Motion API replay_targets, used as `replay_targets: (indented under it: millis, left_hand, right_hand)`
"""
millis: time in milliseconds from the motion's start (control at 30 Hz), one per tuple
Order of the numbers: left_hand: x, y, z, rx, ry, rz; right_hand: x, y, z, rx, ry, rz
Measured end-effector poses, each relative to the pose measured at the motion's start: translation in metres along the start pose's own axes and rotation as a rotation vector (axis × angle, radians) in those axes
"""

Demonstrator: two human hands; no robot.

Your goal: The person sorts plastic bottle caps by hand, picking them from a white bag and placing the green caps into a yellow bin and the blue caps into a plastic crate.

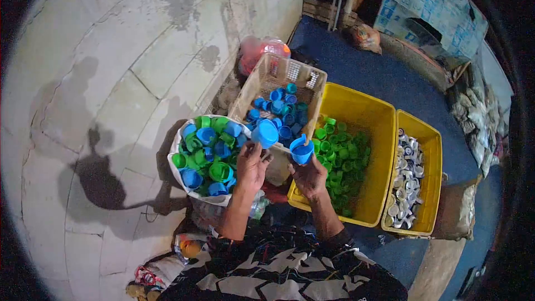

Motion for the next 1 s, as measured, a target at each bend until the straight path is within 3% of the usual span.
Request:
replay_targets:
  millis: [167,267,400,533,667,800,900,1000]
  left_hand:
    - [0.043,0.022,-0.024,0.078,-0.001,-0.038]
    - [0.076,0.029,-0.040,0.129,0.024,-0.173]
    - [0.121,0.019,-0.057,0.872,0.053,-0.413]
    - [0.162,0.023,-0.048,0.875,0.064,-0.422]
    - [0.159,0.022,-0.052,0.484,-0.017,-0.316]
    - [0.160,0.023,-0.034,0.508,0.013,-0.241]
    - [0.161,0.022,-0.039,0.752,-0.058,-0.275]
    - [0.191,0.009,-0.054,1.258,0.062,-0.567]
  right_hand:
    - [-0.007,0.024,0.030,-0.052,-0.081,0.038]
    - [-0.005,0.037,0.044,-0.082,-0.086,0.075]
    - [0.013,0.052,0.048,-0.105,-0.071,0.142]
    - [0.029,0.063,0.034,-0.069,-0.100,0.188]
    - [0.047,0.068,0.048,-0.006,-0.086,0.169]
    - [0.051,0.070,0.037,-0.035,-0.105,0.137]
    - [0.068,0.065,0.038,0.011,-0.155,0.076]
    - [0.134,0.071,0.048,-0.016,-0.069,-0.007]
Point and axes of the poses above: each hand's wrist, its own x-axis towards the middle knuckle, its own z-axis out of the back of the hand, y = z × x, the point moved 1 cm from there along x, towards the middle knuckle, and after that the axes turned 3 degrees about -x, right-handed, at the moved point
